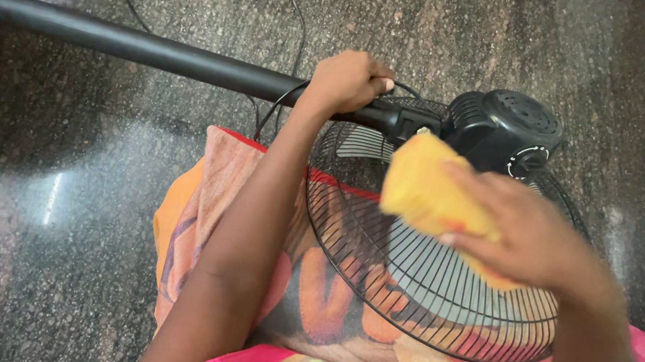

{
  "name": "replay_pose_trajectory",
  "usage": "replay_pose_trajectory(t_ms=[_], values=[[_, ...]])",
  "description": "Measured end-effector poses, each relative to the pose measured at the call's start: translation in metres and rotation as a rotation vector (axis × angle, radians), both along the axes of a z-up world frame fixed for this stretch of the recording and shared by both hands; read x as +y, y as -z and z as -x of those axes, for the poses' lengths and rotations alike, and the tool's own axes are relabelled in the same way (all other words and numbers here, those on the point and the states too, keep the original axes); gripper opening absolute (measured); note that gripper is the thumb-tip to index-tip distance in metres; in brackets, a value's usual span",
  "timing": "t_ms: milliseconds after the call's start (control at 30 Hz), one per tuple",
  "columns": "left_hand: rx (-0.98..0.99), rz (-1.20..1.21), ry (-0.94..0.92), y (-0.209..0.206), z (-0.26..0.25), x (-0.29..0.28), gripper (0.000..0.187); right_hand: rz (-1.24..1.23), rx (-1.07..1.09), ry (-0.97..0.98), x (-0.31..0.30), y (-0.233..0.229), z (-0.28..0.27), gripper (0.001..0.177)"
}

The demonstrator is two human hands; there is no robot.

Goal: The person wipes the blades and the motor housing of a standing fan using a yellow sponge. They rotate the fan head to access different areas and continue wiping the metal cage and plastic components.

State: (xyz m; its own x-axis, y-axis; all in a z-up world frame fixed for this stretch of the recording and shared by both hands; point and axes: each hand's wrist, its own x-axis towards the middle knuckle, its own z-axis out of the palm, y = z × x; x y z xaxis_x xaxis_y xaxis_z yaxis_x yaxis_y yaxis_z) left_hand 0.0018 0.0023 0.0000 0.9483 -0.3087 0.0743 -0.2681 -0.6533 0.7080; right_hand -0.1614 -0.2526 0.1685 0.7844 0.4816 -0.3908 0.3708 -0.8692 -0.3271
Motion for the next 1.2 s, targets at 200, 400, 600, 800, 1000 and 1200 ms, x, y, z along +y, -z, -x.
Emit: replay_pose_trajectory(t_ms=[200,400,600,800,1000,1200], values=[[-0.007,-0.013,0.010,0.002,0.000,0.001,0.025,0.099,-0.052,-0.050,-0.029,0.025,-0.007,0.089],[-0.034,-0.002,0.015,0.001,0.000,0.001,0.025,0.198,-0.095,-0.034,-0.028,0.051,0.013,0.088],[-0.021,-0.014,-0.004,0.001,0.000,0.001,0.024,0.161,0.119,0.070,-0.031,0.011,0.009,0.093],[-0.293,0.052,-0.027,-0.013,0.011,-0.023,0.026,0.181,0.031,0.075,-0.047,0.020,-0.001,0.093],[-0.188,0.100,0.257,-0.025,0.040,-0.081,0.037,0.221,0.005,0.030,-0.057,0.054,0.001,0.099],[-0.088,0.232,0.257,-0.021,0.041,-0.076,0.043,0.105,0.131,0.079,-0.061,0.031,0.002,0.096]])
